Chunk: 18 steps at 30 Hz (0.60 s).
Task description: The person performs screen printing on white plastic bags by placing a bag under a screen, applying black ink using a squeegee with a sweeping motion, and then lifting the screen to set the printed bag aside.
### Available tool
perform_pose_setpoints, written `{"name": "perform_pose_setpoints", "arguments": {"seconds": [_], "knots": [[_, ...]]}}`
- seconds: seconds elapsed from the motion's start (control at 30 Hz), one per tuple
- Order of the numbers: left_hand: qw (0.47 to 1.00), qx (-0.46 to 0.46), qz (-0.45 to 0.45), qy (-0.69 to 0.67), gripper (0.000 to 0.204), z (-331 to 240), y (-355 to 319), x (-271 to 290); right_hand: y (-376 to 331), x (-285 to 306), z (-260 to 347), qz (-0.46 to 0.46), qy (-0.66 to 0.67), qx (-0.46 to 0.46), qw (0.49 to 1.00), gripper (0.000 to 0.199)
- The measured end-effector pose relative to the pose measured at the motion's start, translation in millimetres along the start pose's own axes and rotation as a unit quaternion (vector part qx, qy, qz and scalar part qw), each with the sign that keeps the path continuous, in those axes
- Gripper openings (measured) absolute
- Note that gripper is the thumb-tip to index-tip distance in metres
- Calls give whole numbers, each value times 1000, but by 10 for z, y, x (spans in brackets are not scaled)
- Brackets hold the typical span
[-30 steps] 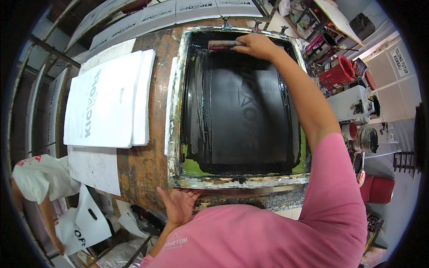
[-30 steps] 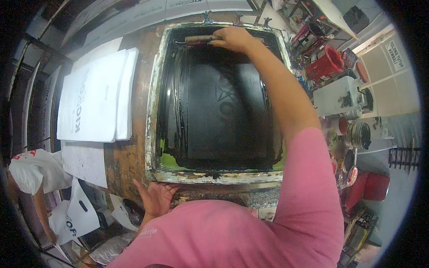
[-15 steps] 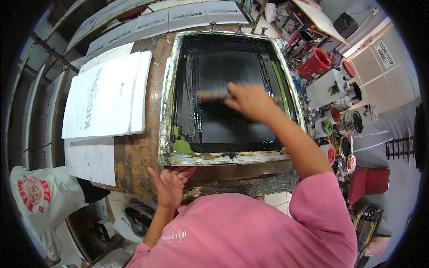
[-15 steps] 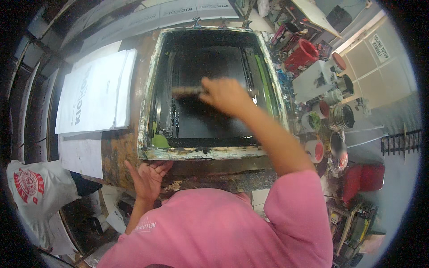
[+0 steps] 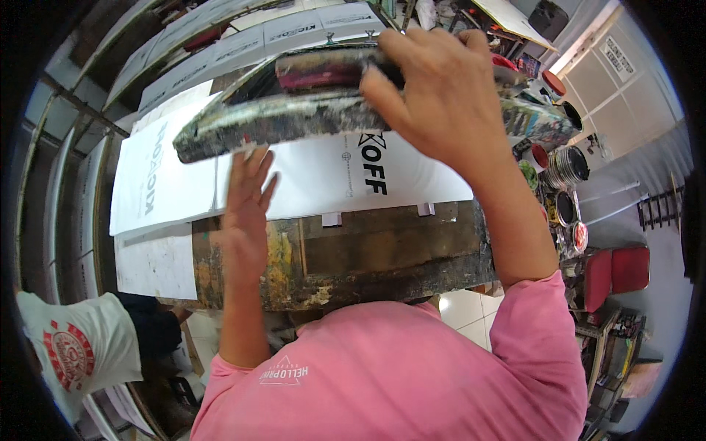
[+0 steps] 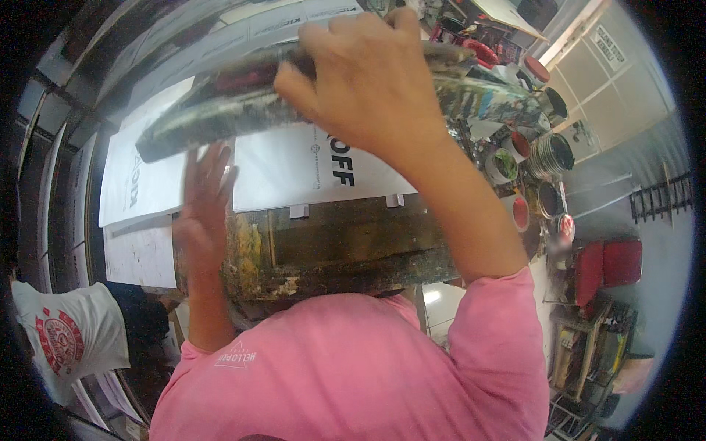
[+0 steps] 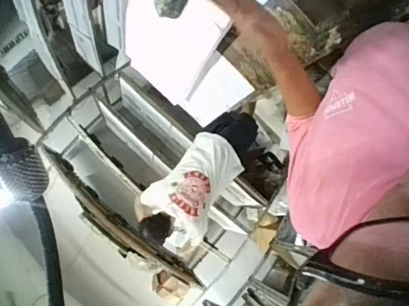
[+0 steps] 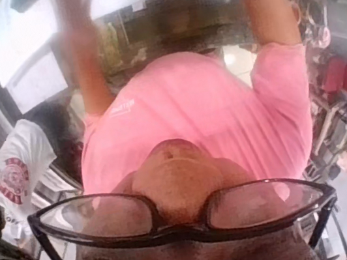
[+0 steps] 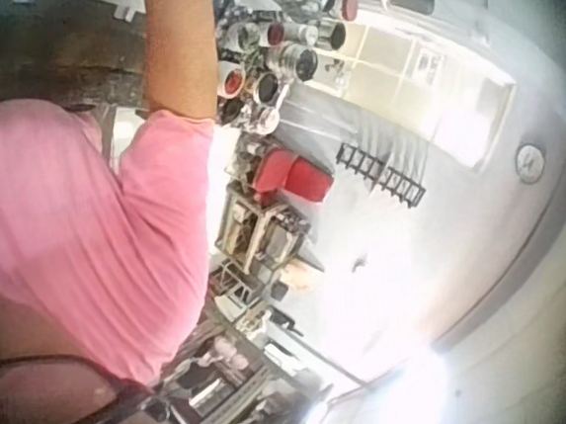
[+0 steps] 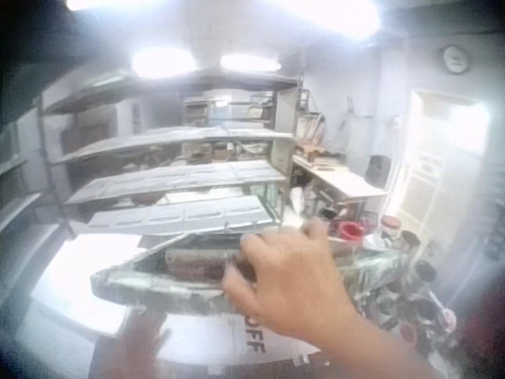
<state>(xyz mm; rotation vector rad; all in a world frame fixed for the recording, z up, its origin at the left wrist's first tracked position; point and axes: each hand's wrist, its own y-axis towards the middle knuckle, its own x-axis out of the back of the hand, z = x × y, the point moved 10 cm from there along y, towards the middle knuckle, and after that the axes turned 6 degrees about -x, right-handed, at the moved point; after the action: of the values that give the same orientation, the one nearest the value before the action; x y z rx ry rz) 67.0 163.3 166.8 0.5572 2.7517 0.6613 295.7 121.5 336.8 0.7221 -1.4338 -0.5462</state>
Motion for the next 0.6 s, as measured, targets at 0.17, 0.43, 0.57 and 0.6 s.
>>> {"name": "perform_pose_setpoints", "arguments": {"seconds": [0.17,0.43,0.57,0.6], "knots": [[664,121,176,716,103,1076,-643,112,405,67,-100,-5,33,-2,999,38],[687,128,173,694,100,1228,-659,2,728,75,-209,-22,16,-83,996,46],[828,-77,27,555,57,586,49,-286,864,81,-319,5,57,-95,994,44],[850,-31,-10,525,54,574,158,-215,893,80,-344,10,60,-96,993,43]]}}
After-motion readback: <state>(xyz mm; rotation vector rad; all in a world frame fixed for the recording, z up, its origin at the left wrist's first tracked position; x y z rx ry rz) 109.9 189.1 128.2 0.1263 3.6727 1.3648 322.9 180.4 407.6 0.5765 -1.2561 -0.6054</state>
